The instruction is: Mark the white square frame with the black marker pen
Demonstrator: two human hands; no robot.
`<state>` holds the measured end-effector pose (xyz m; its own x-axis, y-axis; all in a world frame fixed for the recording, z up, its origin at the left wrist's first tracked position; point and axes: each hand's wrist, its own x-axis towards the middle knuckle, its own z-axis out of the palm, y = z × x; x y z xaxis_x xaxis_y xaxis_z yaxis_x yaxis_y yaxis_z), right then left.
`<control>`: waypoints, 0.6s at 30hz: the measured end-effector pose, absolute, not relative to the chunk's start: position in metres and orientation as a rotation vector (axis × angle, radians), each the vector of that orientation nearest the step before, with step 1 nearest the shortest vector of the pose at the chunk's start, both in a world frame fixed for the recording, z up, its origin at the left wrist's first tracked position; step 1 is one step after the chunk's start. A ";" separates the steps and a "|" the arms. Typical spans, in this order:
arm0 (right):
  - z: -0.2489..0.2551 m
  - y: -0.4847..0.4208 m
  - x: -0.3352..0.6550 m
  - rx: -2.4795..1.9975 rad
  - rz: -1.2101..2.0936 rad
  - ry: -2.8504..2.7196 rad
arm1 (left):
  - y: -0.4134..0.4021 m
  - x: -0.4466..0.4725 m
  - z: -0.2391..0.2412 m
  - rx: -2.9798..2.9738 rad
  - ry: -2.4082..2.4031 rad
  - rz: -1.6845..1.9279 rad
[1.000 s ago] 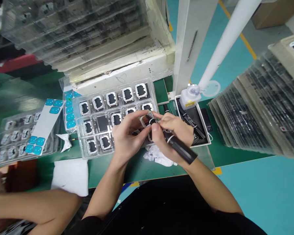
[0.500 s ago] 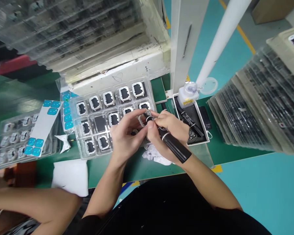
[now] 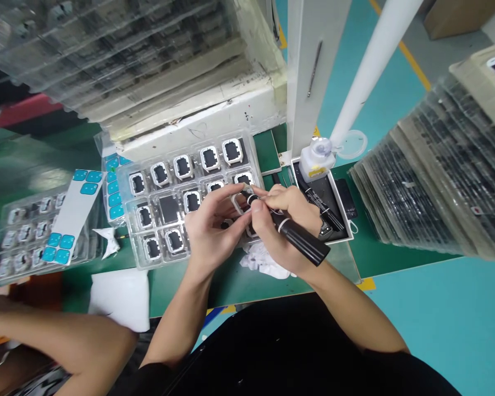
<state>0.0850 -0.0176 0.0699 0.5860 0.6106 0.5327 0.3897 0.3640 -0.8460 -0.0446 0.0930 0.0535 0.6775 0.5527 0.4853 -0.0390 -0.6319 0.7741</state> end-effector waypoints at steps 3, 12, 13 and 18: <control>0.064 -0.016 0.084 -1.210 0.075 -1.021 | 0.093 -0.045 0.053 2.093 0.419 0.922; 0.067 -0.015 0.081 -1.263 -0.010 -1.159 | 0.091 -0.047 0.054 2.164 0.421 0.912; 0.066 -0.014 0.081 -1.225 -0.001 -1.110 | 0.091 -0.047 0.054 2.162 0.425 0.913; 0.059 -0.013 0.081 -1.166 -0.027 -1.071 | 0.092 -0.045 0.053 2.087 0.438 0.906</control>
